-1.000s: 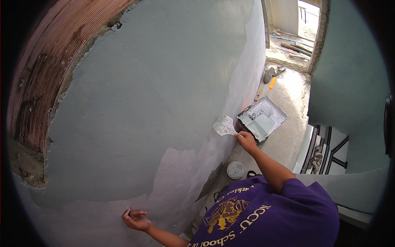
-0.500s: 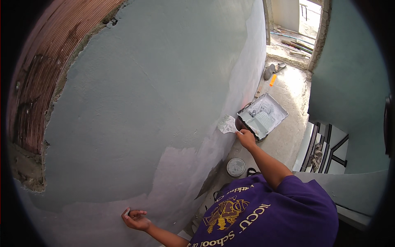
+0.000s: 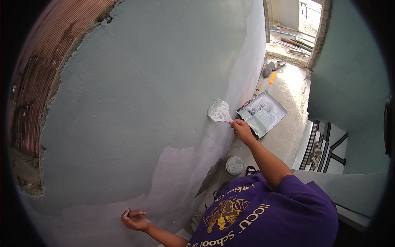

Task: Applying paint or primer to a wall using a scraper and then a brush.

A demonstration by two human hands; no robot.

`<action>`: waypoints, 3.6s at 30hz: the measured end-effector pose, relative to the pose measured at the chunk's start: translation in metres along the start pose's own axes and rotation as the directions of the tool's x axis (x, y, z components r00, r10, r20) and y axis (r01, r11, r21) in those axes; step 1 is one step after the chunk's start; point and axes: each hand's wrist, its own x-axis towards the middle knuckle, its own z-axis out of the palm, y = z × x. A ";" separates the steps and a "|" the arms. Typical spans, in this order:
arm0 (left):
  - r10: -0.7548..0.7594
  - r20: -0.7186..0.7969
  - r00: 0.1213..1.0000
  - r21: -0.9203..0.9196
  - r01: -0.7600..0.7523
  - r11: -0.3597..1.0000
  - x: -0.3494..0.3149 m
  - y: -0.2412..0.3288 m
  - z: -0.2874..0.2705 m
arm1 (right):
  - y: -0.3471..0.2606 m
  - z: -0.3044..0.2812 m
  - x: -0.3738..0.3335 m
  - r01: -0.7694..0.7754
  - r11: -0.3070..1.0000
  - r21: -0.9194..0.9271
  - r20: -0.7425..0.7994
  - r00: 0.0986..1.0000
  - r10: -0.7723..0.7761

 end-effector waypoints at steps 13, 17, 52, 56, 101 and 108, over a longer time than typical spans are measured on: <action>-0.002 -0.012 1.000 0.035 0.002 0.999 -0.002 0.003 0.002 | -0.004 -0.001 -0.011 0.052 0.811 -0.582 -0.092 0.987 -0.129; -0.005 -0.024 1.000 0.023 0.005 1.000 -0.002 0.005 0.004 | -0.003 -0.002 -0.014 0.040 0.902 -0.430 -0.060 0.996 -0.073; 0.006 -0.016 1.000 0.024 -0.006 1.000 -0.001 0.002 -0.001 | -0.036 0.006 -0.021 -0.052 0.996 -0.077 0.039 0.998 0.055; -0.004 -0.028 1.000 0.025 0.005 1.000 -0.002 0.004 0.001 | -0.038 0.011 -0.033 -0.144 0.986 0.086 0.113 0.984 0.134; 0.009 0.068 0.998 0.045 -0.013 0.999 0.002 -0.006 -0.005 | 0.032 0.005 -0.022 -0.015 0.818 -0.575 -0.181 0.977 -0.109; -0.007 -0.008 1.000 0.036 0.007 0.999 -0.002 0.001 0.000 | 0.003 0.015 -0.030 -0.008 0.983 -0.183 -0.048 0.999 -0.001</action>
